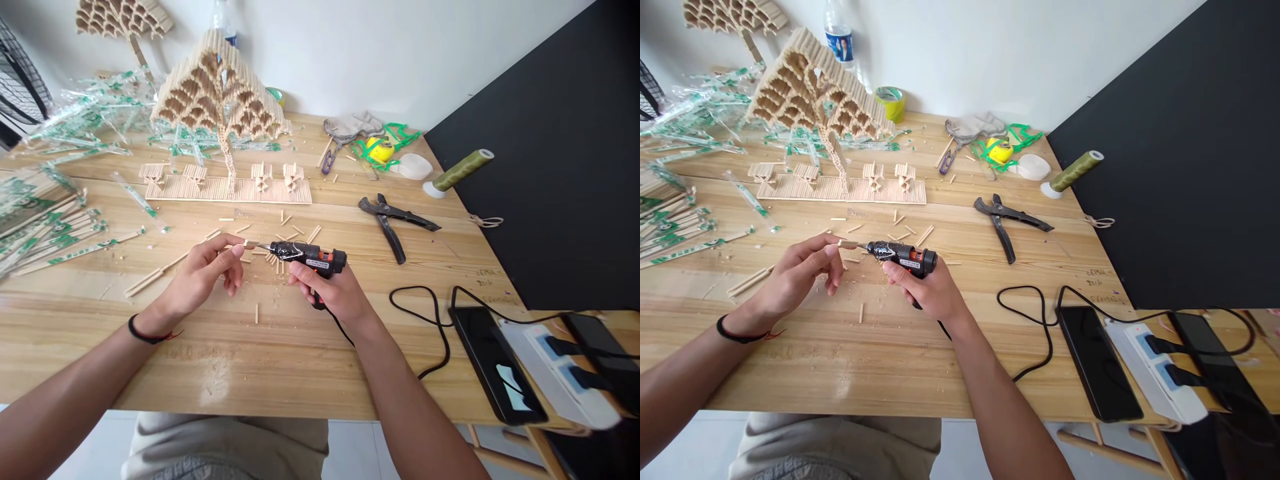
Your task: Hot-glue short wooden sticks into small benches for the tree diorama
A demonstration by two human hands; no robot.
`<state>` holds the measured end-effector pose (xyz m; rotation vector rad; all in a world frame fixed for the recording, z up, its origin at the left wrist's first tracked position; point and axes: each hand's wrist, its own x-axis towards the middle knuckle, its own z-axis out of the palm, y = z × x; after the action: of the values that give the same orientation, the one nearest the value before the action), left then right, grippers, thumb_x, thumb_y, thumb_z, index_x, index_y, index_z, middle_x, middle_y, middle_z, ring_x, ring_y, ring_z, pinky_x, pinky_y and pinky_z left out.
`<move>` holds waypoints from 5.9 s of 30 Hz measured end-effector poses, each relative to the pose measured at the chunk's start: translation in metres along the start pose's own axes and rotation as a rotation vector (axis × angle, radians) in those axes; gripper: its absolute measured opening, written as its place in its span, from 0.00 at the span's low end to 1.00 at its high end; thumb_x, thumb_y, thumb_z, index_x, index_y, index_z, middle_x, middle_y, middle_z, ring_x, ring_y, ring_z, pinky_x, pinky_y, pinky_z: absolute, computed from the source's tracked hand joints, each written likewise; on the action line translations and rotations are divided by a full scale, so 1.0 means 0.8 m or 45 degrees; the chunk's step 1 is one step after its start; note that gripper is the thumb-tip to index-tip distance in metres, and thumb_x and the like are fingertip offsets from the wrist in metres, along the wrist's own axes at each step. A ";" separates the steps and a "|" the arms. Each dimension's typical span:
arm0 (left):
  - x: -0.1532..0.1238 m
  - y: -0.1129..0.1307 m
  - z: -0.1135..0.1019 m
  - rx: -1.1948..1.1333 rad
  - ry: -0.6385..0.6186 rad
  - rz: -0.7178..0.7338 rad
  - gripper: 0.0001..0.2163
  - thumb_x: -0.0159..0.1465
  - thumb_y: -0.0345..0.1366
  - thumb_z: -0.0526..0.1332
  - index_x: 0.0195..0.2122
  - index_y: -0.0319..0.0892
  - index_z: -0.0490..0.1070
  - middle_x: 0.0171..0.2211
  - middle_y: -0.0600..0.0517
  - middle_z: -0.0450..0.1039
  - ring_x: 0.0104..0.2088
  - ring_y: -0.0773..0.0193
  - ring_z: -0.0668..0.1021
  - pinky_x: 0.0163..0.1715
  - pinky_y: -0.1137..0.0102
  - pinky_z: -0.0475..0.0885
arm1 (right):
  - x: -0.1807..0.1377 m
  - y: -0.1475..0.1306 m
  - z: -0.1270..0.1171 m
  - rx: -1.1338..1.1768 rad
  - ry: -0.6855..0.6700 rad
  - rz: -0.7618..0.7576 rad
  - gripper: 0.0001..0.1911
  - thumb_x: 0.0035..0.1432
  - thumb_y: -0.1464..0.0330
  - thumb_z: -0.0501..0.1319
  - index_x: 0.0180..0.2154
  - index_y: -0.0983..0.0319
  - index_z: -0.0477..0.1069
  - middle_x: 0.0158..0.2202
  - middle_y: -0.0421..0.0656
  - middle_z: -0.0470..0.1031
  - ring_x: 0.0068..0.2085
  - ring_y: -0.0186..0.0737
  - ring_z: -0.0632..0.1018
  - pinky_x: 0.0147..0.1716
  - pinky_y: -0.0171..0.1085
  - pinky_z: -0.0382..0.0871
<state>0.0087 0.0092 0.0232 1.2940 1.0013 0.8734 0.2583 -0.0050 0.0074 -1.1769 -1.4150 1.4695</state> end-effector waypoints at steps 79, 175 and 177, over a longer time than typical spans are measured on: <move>-0.013 -0.009 0.017 0.774 -0.007 0.501 0.14 0.69 0.42 0.68 0.53 0.42 0.79 0.27 0.56 0.78 0.23 0.70 0.75 0.26 0.77 0.71 | 0.001 0.004 0.039 0.400 0.179 -0.051 0.19 0.49 0.59 0.79 0.39 0.58 0.78 0.40 0.42 0.84 0.44 0.47 0.83 0.48 0.46 0.79; 0.003 -0.016 -0.003 0.971 0.145 0.391 0.13 0.70 0.46 0.65 0.44 0.40 0.79 0.27 0.53 0.78 0.24 0.67 0.76 0.27 0.72 0.71 | -0.006 0.003 0.018 -0.243 0.331 -0.227 0.13 0.64 0.57 0.69 0.36 0.58 0.72 0.31 0.40 0.76 0.32 0.40 0.75 0.35 0.38 0.70; 0.000 -0.018 0.003 0.986 0.104 0.459 0.12 0.70 0.45 0.65 0.45 0.41 0.78 0.26 0.55 0.77 0.23 0.68 0.75 0.27 0.73 0.71 | -0.004 0.008 0.027 -0.127 0.308 -0.203 0.14 0.63 0.56 0.69 0.38 0.59 0.74 0.34 0.42 0.79 0.34 0.42 0.78 0.38 0.40 0.74</move>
<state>0.0103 0.0071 0.0086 2.1566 1.2517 0.8352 0.2388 -0.0151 0.0004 -1.2272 -1.3921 1.1180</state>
